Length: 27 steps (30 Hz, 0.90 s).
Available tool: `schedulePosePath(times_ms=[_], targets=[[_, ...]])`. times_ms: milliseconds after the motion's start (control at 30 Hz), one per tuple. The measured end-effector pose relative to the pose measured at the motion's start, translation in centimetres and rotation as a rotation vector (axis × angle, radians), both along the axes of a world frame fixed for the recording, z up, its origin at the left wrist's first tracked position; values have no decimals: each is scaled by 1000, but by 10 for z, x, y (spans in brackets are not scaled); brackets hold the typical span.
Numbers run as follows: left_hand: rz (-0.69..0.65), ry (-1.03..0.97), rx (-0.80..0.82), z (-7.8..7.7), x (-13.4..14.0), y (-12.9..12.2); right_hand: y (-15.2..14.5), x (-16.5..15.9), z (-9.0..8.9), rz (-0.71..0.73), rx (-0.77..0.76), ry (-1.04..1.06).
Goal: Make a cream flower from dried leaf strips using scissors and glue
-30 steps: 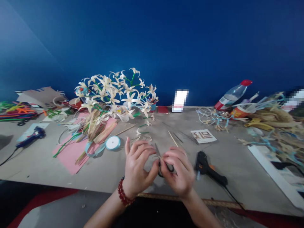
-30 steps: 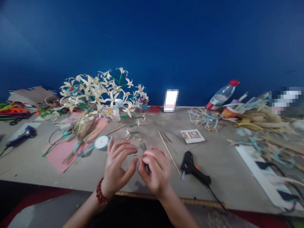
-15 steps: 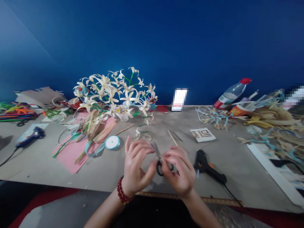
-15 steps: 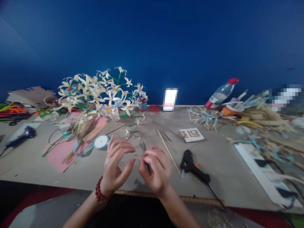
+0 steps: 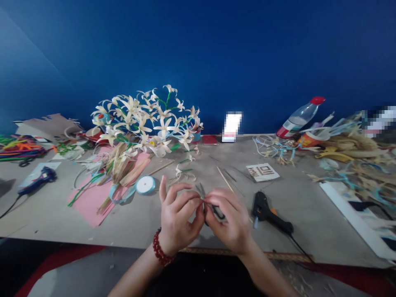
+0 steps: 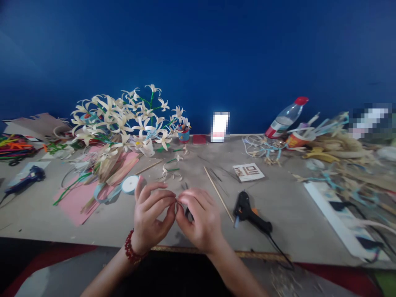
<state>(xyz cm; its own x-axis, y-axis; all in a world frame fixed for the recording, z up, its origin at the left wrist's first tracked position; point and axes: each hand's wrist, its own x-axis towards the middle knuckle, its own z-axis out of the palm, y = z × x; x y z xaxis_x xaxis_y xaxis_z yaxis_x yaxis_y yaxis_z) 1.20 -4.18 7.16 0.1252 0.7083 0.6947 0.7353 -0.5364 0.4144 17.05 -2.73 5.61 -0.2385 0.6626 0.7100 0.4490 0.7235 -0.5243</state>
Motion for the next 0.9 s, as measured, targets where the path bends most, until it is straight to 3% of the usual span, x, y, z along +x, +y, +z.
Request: schedulePosePath(times_ms=[267,467,667,833,900], targets=[[-22,-30,18,2,1,-2,3,3,3,26,-25,-16],[-37,-75,-48,4,-2,-6,4,24,1,-195,-21,11],[-41,-71,-60,3,-1,-6,-4,8,11,6,-137,-38],[-38,-80,-57,3,-2,-6,3,3,10,3,-64,-63],[-27,-91,-61,4,-3,-7,6,11,7,-58,-49,-53]])
